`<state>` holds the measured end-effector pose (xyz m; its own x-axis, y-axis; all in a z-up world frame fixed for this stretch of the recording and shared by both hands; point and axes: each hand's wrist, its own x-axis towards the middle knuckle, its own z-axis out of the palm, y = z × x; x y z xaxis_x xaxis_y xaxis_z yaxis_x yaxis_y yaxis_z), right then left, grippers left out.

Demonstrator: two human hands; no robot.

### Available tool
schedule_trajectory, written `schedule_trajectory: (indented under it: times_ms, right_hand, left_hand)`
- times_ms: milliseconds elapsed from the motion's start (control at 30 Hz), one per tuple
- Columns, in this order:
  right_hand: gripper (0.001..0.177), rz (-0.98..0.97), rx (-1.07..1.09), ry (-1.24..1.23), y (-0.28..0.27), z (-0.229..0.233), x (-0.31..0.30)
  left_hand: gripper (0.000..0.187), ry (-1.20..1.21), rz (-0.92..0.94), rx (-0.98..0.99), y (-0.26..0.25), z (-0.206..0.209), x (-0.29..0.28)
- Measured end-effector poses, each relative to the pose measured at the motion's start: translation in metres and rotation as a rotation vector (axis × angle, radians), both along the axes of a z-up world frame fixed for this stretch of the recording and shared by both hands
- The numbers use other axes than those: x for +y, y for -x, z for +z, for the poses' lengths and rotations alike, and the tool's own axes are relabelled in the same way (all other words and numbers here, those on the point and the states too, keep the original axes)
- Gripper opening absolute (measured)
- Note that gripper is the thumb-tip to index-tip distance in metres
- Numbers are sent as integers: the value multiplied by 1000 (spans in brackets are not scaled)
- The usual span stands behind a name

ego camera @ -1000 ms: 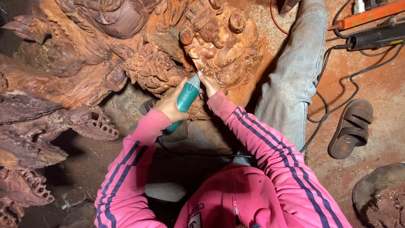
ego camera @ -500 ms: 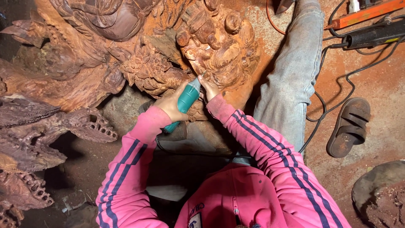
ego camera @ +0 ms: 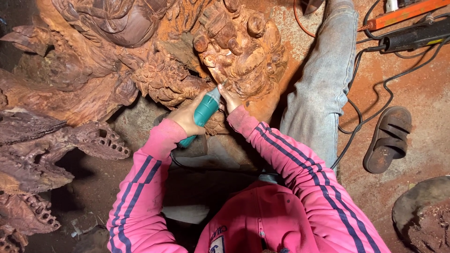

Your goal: Carving and detailing a large wooden sculpture using a handheld rotary tool.

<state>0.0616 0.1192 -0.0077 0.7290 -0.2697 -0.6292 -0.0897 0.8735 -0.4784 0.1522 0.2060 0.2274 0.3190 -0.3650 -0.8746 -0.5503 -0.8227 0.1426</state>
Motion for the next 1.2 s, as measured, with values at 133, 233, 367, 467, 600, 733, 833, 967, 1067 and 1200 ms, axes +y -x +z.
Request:
schedule_trajectory:
  times_ms: [133,233,367,467,600,733,833,967,1067,1200]
  right_hand:
    - [51,18,-1,16,-8,-27,3]
    - [50,43,-33,43,-15,-5,-3]
    - [48,57,-35,55,-18,3,-6]
    - [50,60,-18,50,-9,9,-6]
    - [50,35,16,31,-4,-3,-1]
    - [48,22,25,18,1,-12,6]
    - [48,42,25,70,0,-4,5]
    - [45,80,-15,127,-15,12,1]
    - [45,86,-43,167,-26,7,0]
    - [42,97,-46,193,-26,12,-1]
  left_hand:
    - [115,25,40,2,2,13,-2]
    - [117,42,73,-29,-1,16,2]
    - [117,55,87,-19,-4,13,6]
    - [118,50,74,-15,-5,2,10]
    - [116,41,70,5,1,3,2]
    - [118,24,48,12,0,-10,12]
    - [119,26,72,28,2,0,13]
    - [118,53,120,-19,2,12,13]
    - [119,61,139,-41,-4,5,19]
    - [119,95,130,-21,-7,1,20]
